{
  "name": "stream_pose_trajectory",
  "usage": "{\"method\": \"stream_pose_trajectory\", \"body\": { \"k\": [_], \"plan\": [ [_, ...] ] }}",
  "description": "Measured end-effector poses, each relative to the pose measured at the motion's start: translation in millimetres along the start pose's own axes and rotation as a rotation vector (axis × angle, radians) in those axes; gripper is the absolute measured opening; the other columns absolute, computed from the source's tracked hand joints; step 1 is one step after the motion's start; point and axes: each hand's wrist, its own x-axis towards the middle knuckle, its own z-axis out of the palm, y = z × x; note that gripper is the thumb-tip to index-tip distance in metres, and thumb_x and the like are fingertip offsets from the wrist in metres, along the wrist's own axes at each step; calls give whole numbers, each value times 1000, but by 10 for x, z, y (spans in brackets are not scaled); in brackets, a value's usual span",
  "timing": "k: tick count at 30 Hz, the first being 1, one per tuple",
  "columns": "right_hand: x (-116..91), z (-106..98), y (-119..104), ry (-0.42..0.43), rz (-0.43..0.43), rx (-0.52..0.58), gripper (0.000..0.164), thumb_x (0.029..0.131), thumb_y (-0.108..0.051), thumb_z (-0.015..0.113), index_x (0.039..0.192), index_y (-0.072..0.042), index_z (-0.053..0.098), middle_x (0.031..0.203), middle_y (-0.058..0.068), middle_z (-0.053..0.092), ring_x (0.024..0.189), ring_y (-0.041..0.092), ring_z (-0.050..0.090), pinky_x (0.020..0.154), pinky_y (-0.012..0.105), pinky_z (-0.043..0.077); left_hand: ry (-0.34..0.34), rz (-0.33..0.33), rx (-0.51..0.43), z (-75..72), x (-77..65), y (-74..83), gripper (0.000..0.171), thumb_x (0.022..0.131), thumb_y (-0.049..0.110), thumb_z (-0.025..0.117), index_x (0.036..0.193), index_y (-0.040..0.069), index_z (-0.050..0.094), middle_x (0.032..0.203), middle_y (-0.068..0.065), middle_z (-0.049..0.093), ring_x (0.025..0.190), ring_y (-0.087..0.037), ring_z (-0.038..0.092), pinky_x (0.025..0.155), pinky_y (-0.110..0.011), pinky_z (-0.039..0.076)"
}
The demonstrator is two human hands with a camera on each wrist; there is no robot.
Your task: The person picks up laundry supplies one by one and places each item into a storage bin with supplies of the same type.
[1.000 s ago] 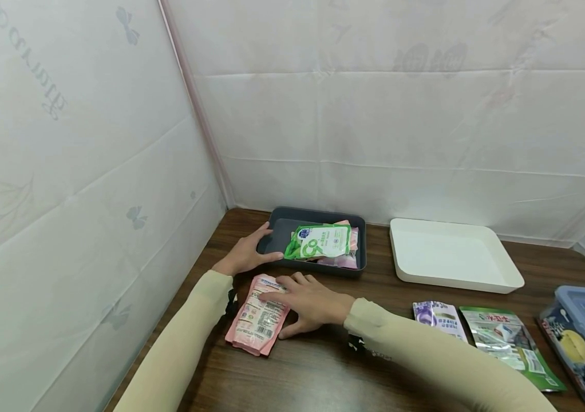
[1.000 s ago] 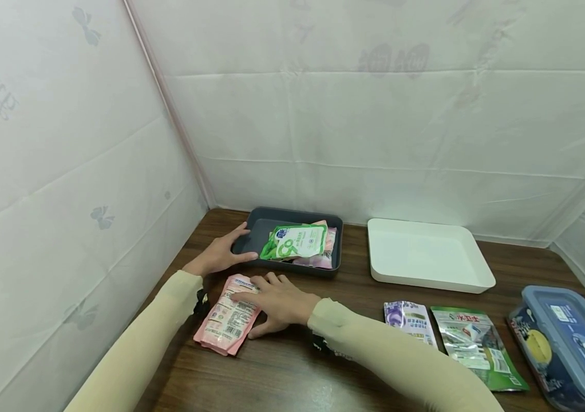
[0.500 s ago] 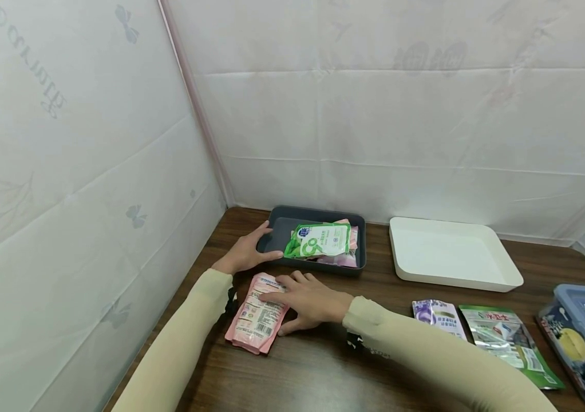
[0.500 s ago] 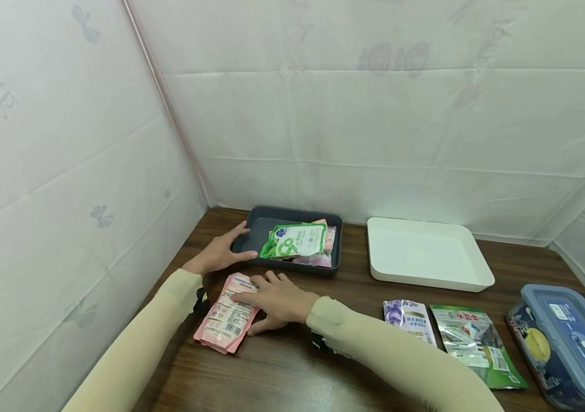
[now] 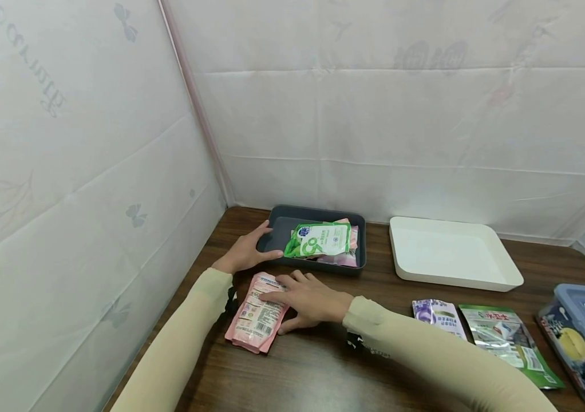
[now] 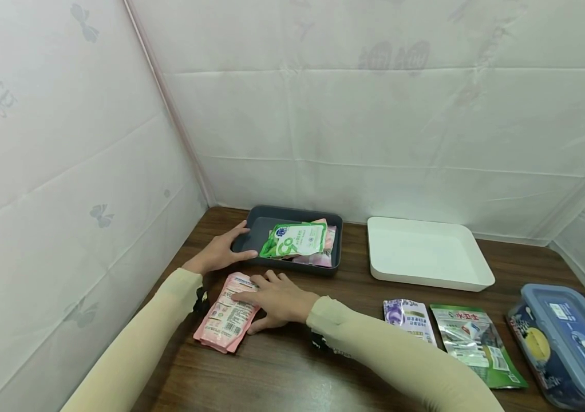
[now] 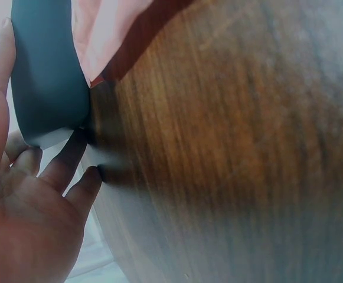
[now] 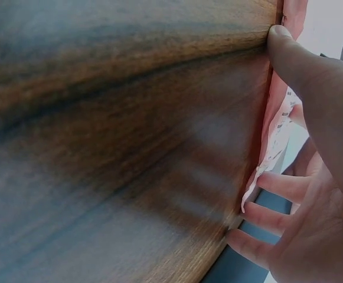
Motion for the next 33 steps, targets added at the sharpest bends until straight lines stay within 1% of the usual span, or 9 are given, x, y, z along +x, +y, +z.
{"method": "stream_pose_trajectory", "body": {
  "k": [4,11,15,23,33],
  "plan": [
    [-1,-2,4,-4,1,-1,79,84,-67,61,152,-40,32,152,12,35,124,28,40,101,51,40,1,-7,-5,5,5,0,91,84,60,67,153,12,33,164,-2,10,146,-33,22,113,-56,26],
    [-4,-28,-12,-3,10,-6,77,84,-67,61,151,-41,34,152,11,36,124,28,41,99,50,41,8,13,-1,14,11,-10,91,84,59,68,153,10,32,164,-5,11,146,-34,22,112,-57,27],
    [-6,-23,-4,5,3,-4,75,86,-67,59,151,-40,34,151,12,37,125,28,41,100,50,40,5,7,-4,8,5,-4,91,84,58,68,153,11,32,164,-2,10,146,-32,22,112,-56,27],
    [-17,-15,14,37,-25,9,67,89,-61,59,149,-38,39,149,11,39,124,29,42,101,52,40,-1,1,-13,12,1,-1,92,84,60,67,154,12,31,164,-1,10,146,-31,22,112,-56,27],
    [-5,2,24,38,-18,-4,60,92,-53,59,148,-39,41,148,10,42,122,27,44,99,51,42,-3,7,-23,9,1,-9,92,84,60,68,154,12,31,164,-1,9,146,-31,22,112,-56,27]
  ]
}}
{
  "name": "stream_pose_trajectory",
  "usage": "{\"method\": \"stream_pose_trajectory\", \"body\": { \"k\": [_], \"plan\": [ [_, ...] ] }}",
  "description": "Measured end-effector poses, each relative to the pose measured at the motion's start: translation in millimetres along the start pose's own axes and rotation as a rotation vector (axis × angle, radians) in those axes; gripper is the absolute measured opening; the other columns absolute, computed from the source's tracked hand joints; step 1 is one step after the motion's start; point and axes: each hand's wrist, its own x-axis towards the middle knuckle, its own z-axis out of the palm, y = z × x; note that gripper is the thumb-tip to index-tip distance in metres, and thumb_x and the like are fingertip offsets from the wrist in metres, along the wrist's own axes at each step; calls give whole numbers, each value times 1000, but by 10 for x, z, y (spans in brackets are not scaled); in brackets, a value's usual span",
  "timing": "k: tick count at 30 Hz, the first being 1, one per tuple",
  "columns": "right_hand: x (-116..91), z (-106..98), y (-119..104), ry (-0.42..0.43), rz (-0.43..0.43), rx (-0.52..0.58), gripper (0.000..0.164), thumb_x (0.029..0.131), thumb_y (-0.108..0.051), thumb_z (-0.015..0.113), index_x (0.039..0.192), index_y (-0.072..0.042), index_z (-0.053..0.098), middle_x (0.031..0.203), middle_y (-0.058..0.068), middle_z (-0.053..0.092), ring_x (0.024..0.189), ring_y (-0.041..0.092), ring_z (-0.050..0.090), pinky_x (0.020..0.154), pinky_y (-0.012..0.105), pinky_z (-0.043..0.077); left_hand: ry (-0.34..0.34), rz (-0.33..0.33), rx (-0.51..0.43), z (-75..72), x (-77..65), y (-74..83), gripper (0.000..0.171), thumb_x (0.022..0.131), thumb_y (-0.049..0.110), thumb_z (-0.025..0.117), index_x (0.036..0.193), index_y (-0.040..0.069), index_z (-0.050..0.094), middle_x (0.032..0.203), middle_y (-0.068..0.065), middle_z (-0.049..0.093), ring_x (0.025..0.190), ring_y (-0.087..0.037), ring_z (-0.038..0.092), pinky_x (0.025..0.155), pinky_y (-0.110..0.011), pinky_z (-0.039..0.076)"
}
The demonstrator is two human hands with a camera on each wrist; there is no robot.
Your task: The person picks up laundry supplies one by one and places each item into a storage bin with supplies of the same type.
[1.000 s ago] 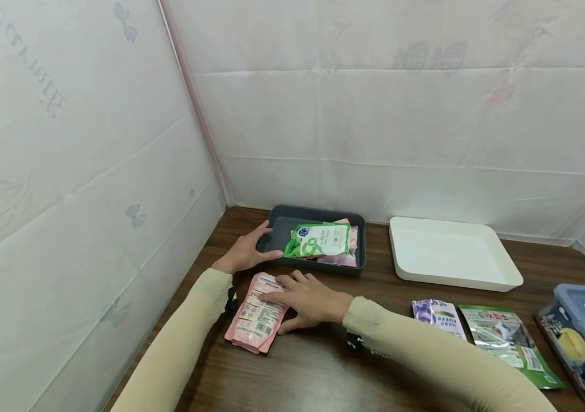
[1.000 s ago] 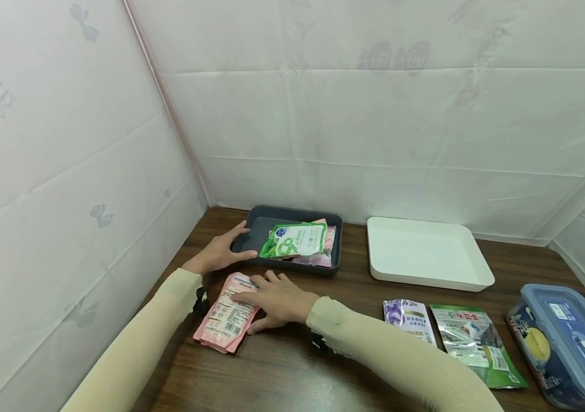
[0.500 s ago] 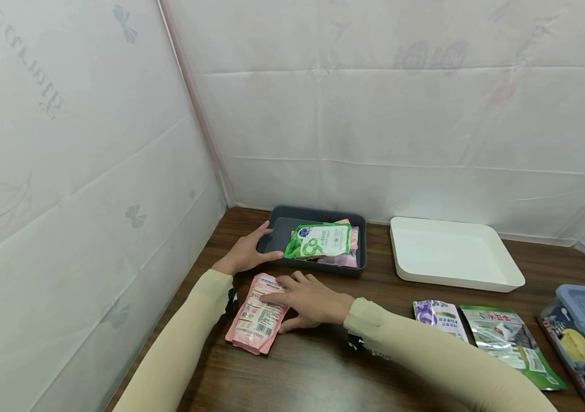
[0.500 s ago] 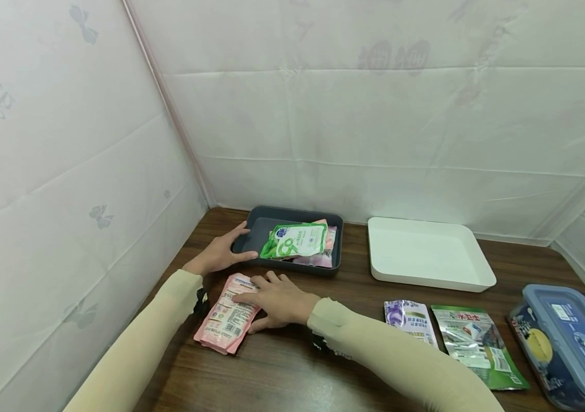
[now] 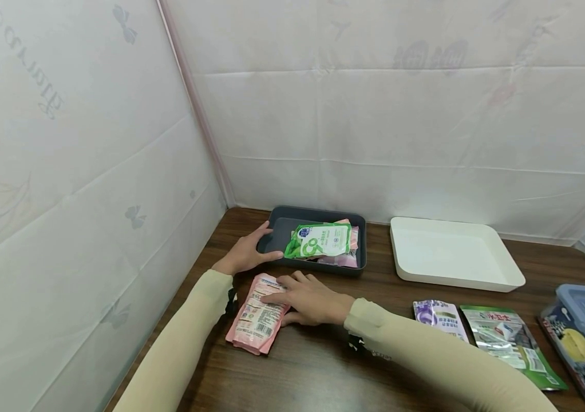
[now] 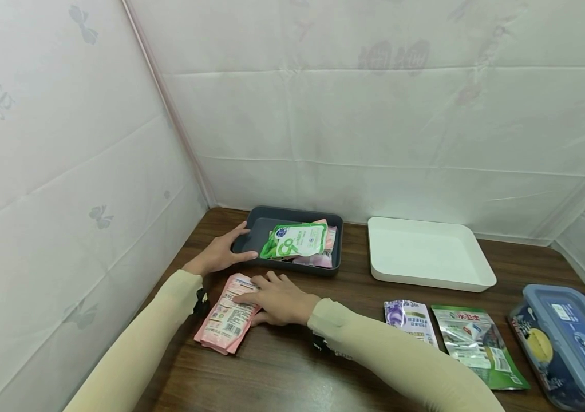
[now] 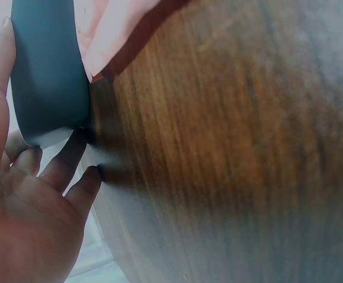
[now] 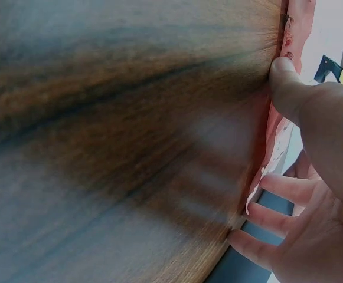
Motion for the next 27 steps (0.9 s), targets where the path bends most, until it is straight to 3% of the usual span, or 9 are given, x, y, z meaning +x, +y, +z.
{"method": "stream_pose_trajectory", "body": {
  "k": [13,27],
  "plan": [
    [-26,22,27,38,-13,3,50,91,-52,61,139,-38,54,144,8,47,114,24,47,90,45,46,2,-8,1,12,5,-17,92,83,61,67,153,13,33,164,-1,10,146,-32,22,112,-56,27],
    [-36,5,50,56,-23,24,46,92,-49,62,136,-37,58,142,8,50,111,24,49,87,40,48,2,-19,15,-2,11,-16,92,83,63,67,154,14,32,164,-1,11,146,-32,22,112,-56,27]
  ]
}}
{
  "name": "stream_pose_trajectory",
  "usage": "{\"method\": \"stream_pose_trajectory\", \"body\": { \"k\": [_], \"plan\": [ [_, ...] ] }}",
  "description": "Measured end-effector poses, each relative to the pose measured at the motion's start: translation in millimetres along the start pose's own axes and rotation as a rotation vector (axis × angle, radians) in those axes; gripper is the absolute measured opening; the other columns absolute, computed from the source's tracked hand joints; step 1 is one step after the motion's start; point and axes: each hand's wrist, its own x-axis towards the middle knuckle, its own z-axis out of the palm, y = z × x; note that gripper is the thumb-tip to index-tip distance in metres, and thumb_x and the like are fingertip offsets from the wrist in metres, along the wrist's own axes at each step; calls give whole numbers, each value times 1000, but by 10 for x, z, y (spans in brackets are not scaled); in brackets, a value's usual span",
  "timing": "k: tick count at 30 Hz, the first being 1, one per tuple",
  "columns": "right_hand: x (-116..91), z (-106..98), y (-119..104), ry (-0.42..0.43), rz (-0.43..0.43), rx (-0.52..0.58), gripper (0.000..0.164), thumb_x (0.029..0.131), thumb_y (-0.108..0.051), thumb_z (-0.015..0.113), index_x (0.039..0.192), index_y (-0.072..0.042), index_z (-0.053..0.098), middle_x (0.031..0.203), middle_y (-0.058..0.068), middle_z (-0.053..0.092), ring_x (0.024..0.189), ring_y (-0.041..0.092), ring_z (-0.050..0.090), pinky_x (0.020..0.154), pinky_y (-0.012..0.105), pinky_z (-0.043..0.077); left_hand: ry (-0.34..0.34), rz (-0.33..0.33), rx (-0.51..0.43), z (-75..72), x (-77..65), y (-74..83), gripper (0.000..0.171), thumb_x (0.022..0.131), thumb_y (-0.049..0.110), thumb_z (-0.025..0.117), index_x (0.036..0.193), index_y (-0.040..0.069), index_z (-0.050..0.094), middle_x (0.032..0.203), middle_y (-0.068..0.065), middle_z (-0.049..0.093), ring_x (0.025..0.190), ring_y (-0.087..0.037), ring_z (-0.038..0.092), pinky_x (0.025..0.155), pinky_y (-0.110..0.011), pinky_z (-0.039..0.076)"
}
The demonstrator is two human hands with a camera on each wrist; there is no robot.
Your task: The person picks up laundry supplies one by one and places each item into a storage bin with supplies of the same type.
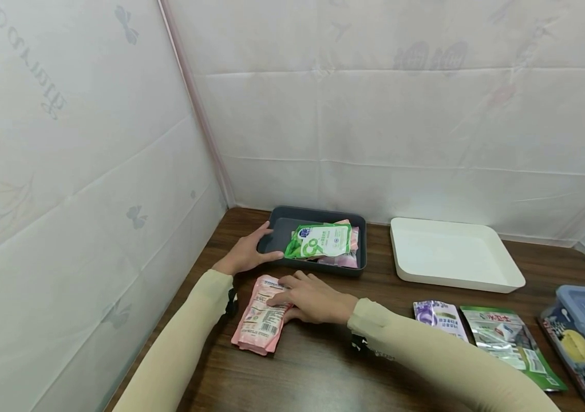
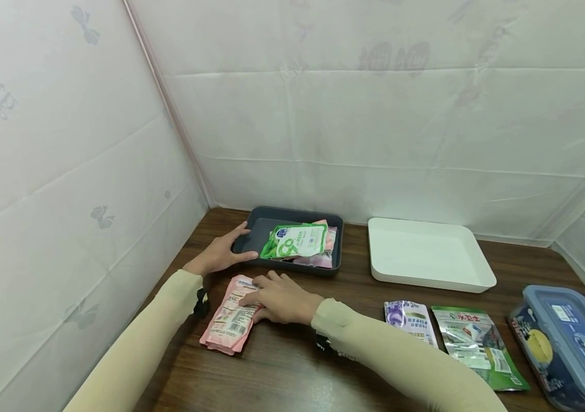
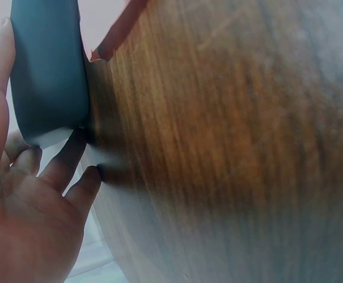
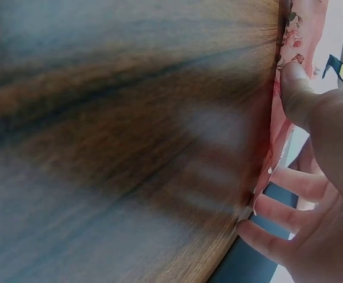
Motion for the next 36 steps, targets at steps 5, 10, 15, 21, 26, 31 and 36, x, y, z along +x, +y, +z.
{"method": "stream_pose_trajectory", "body": {
  "k": [5,10,15,21,26,31,36],
  "plan": [
    [9,-21,-3,-11,3,8,44,92,-48,62,134,-36,60,141,8,52,111,25,50,86,39,47,-1,-1,0,5,10,-11,92,83,63,66,153,14,33,164,-1,11,146,-31,21,113,-56,26],
    [8,-39,2,-16,0,4,41,92,-47,63,132,-37,62,140,7,53,111,25,51,85,39,47,-4,0,2,7,19,-23,93,83,64,66,153,14,33,164,0,10,146,-31,21,113,-56,26],
    [5,-45,6,-5,0,3,38,92,-45,65,129,-37,65,140,6,54,110,25,52,86,39,47,-4,3,8,0,23,-22,92,83,64,66,153,14,33,164,-1,10,146,-31,21,113,-56,26],
    [9,-49,1,10,2,7,35,91,-44,67,124,-35,68,138,7,56,109,25,54,86,39,46,0,8,9,-9,19,-6,92,83,63,66,153,13,34,164,-2,11,146,-32,22,112,-56,26],
    [11,-52,1,17,-3,15,31,92,-41,67,122,-33,70,136,6,57,108,24,54,86,38,46,2,8,12,-14,16,5,91,83,63,66,153,13,34,164,-3,11,146,-32,22,113,-56,26],
    [17,-48,15,54,-34,27,26,93,-36,67,118,-31,73,131,3,61,109,21,56,86,36,45,5,6,11,-9,12,8,92,83,63,66,153,13,34,164,-3,12,146,-32,22,112,-57,26],
    [13,-31,33,93,-78,12,24,94,-32,67,116,-29,74,127,1,64,112,17,58,85,34,45,3,4,10,9,9,2,91,83,63,66,153,13,34,164,-2,11,146,-32,23,112,-57,27]
  ]
}}
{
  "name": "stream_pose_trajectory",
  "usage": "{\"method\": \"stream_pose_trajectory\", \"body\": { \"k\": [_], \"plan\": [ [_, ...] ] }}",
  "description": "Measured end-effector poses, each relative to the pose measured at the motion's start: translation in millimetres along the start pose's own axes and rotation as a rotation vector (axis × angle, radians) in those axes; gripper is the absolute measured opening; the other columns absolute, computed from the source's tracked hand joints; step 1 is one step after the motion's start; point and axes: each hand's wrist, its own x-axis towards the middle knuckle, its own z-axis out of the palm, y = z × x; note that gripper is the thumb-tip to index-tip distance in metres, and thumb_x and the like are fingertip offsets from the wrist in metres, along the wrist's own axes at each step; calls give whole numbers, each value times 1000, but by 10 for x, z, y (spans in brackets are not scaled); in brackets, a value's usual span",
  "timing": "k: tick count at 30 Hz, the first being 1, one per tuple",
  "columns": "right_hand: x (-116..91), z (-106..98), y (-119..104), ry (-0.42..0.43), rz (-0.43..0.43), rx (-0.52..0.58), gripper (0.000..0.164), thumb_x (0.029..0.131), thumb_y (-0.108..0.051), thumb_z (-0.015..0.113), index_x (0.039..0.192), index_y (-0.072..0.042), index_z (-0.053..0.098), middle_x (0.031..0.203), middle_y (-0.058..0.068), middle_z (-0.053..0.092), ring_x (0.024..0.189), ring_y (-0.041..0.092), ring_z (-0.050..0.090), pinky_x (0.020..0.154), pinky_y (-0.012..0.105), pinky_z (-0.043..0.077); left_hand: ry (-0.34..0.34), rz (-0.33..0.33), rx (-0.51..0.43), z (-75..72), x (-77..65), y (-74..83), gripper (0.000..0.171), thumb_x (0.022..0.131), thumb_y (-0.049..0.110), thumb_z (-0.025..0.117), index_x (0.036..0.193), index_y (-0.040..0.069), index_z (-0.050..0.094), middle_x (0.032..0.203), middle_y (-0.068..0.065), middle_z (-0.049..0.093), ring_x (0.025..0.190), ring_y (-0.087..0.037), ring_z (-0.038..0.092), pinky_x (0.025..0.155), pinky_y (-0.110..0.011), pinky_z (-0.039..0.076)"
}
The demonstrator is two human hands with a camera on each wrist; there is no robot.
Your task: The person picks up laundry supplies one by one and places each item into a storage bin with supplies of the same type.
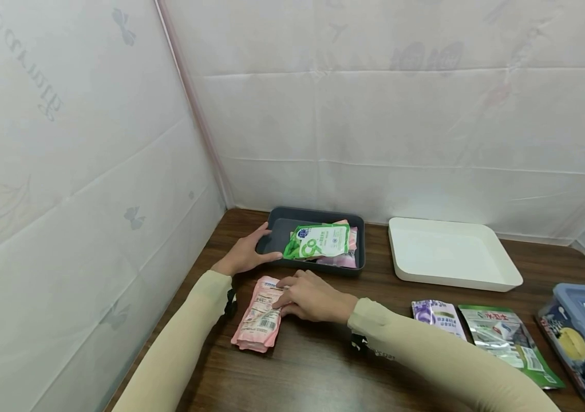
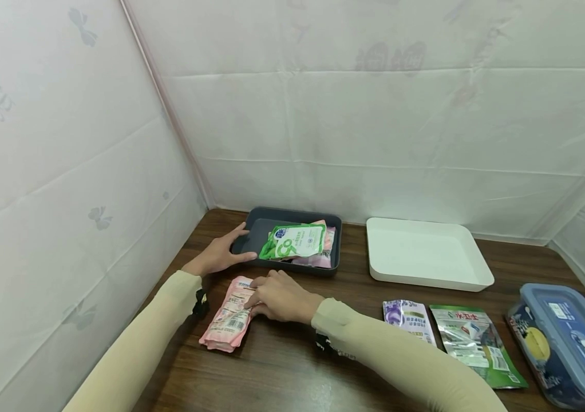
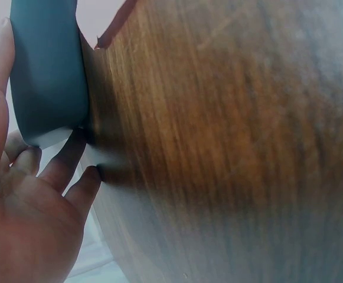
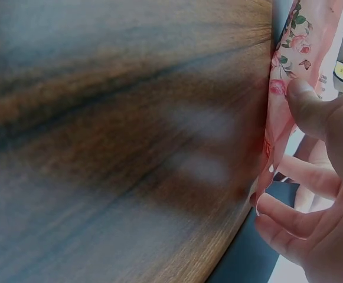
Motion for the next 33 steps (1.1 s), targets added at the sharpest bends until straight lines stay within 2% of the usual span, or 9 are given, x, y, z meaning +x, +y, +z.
{"method": "stream_pose_trajectory", "body": {
  "k": [14,20,27,33],
  "plan": [
    [-19,-66,-27,-31,20,2,24,95,-34,65,117,-30,74,130,0,62,105,19,55,84,34,44,12,2,2,20,11,-35,92,82,64,66,153,14,35,164,-1,11,145,-32,24,112,-57,28],
    [-29,-55,-12,-21,6,-31,24,96,-36,63,117,-33,73,129,-2,62,96,18,51,78,31,41,10,0,-6,24,12,-38,92,82,64,67,153,14,34,164,-1,11,146,-32,23,112,-56,27],
    [-32,-51,-1,-10,7,-62,22,97,-33,62,116,-33,74,128,-2,64,99,20,53,82,34,42,10,2,-4,28,12,-35,92,82,63,67,153,14,34,164,-1,11,146,-31,23,113,-55,27],
    [-42,-69,-4,-13,8,-70,23,97,-34,62,116,-34,73,128,-3,64,99,19,52,80,33,41,14,1,-5,26,7,-30,92,83,63,67,153,13,34,164,-2,12,146,-31,23,113,-54,27]
  ]
}}
